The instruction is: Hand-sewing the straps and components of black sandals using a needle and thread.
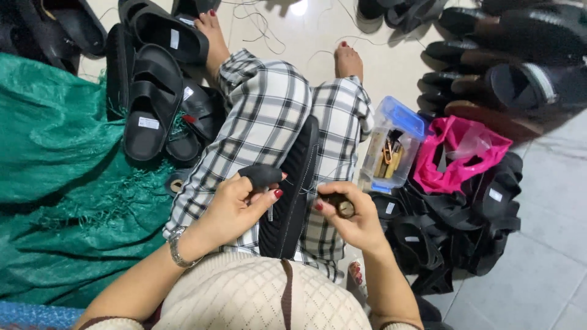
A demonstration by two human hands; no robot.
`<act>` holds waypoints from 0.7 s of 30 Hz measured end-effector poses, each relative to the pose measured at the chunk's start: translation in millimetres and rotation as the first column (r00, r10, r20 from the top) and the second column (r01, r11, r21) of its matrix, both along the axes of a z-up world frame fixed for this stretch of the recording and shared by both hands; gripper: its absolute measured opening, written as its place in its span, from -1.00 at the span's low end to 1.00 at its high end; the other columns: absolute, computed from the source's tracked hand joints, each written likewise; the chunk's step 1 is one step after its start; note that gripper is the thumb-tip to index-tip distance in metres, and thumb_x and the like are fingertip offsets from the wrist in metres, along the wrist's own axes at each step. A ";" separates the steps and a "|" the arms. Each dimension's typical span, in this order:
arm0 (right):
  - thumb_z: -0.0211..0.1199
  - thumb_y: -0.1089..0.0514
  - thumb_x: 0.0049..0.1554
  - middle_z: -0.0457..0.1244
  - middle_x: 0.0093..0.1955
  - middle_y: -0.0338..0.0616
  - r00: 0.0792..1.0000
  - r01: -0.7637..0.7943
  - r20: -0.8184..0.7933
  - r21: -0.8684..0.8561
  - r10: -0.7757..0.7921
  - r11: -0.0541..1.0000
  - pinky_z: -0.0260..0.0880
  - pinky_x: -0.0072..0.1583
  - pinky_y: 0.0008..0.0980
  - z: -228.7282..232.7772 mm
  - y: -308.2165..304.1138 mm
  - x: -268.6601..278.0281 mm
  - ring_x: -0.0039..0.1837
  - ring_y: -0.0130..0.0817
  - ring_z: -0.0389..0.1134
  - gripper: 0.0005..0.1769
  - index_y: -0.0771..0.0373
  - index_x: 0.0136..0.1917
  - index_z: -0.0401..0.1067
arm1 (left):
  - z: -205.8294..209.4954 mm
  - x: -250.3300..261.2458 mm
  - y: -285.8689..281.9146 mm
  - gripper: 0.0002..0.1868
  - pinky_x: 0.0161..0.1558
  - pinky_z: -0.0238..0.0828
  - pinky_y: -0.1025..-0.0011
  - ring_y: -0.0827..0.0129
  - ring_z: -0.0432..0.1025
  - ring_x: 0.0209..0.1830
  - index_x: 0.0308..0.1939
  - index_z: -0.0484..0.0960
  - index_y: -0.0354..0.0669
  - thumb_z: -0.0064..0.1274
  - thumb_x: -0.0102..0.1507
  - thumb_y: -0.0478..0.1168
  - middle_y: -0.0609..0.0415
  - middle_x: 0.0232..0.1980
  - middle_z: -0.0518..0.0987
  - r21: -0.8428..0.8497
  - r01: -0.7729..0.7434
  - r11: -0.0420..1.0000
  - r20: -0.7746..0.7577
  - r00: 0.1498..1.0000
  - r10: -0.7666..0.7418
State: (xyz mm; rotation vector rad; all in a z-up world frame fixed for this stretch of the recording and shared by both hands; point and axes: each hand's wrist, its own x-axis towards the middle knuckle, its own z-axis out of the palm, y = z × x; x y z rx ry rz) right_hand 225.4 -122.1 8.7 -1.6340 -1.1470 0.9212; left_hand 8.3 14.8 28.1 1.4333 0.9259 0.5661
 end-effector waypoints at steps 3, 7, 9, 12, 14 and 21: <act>0.43 0.34 -0.04 0.40 -0.12 -0.01 0.925 -0.117 -0.364 -0.010 0.106 0.993 0.42 -0.12 -0.37 -8.7 -16.6 18.0 -0.23 -0.42 0.36 -0.67 0.37 0.04 0.55 | -7.6 -4.7 -3.2 -0.87 -0.55 0.33 0.49 0.40 0.39 -0.65 -0.22 0.79 -0.24 0.28 0.17 -0.29 0.07 -0.60 0.40 0.051 0.033 0.998 0.000 0.999 -0.033; 0.48 0.41 -0.14 0.25 -0.50 -0.13 0.982 -0.160 -0.090 0.049 0.164 0.986 0.32 -0.30 -0.42 18.1 0.0 11.3 -0.48 -0.32 0.25 -0.56 0.42 0.04 0.48 | -7.0 -3.8 -2.1 -0.87 -0.54 0.33 0.49 0.42 0.38 -0.64 -0.21 0.78 -0.26 0.27 0.18 -0.30 0.07 -0.59 0.37 0.017 0.048 0.999 0.010 0.999 -0.048; 0.45 0.34 -0.10 0.19 -0.60 -0.20 0.953 -0.234 0.203 0.033 0.223 0.972 0.25 -0.37 -0.42 16.3 8.0 2.0 -0.56 -0.23 0.21 -0.57 0.31 0.07 0.48 | -4.7 -1.6 0.0 -0.87 -0.54 0.33 0.48 0.42 0.38 -0.64 -0.21 0.78 -0.26 0.27 0.18 -0.30 0.07 -0.60 0.36 0.021 0.054 0.998 0.014 0.998 -0.055; 0.26 0.49 -0.13 0.31 -0.48 -0.13 0.969 -0.190 0.178 0.111 0.169 0.975 0.36 -0.36 -0.36 -12.0 0.6 -4.1 -0.51 -0.19 0.31 -0.63 0.31 -0.03 0.54 | 2.4 0.6 1.5 -0.89 -0.59 0.30 0.49 0.36 0.39 -0.69 -0.30 0.76 -0.33 0.27 0.16 -0.32 0.04 -0.63 0.37 0.052 0.041 0.998 0.004 0.999 -0.041; 0.44 0.31 -0.04 0.32 -0.22 -0.07 0.895 0.113 -0.442 0.077 -0.068 0.991 0.47 -0.31 -0.44 -34.2 -15.2 2.1 -0.33 -0.43 0.41 -0.76 0.37 -0.11 0.46 | 4.3 -1.5 2.9 -0.89 -0.61 0.27 0.48 0.34 0.37 -0.71 -0.37 0.74 -0.33 0.28 0.17 -0.31 0.05 -0.66 0.33 0.072 0.043 0.996 0.003 0.999 -0.044; 0.21 0.18 0.04 0.19 -0.61 -0.24 0.955 -0.288 0.064 -0.019 0.289 0.957 0.21 -0.50 -0.39 55.4 15.0 48.4 -0.64 -0.23 0.12 -0.85 0.17 -0.25 0.60 | 1.6 -0.8 0.5 -0.85 -0.62 0.29 0.51 0.30 0.38 -0.72 -0.41 0.74 -0.32 0.33 0.15 -0.28 0.07 -0.66 0.30 0.118 -0.010 0.993 0.016 1.000 0.008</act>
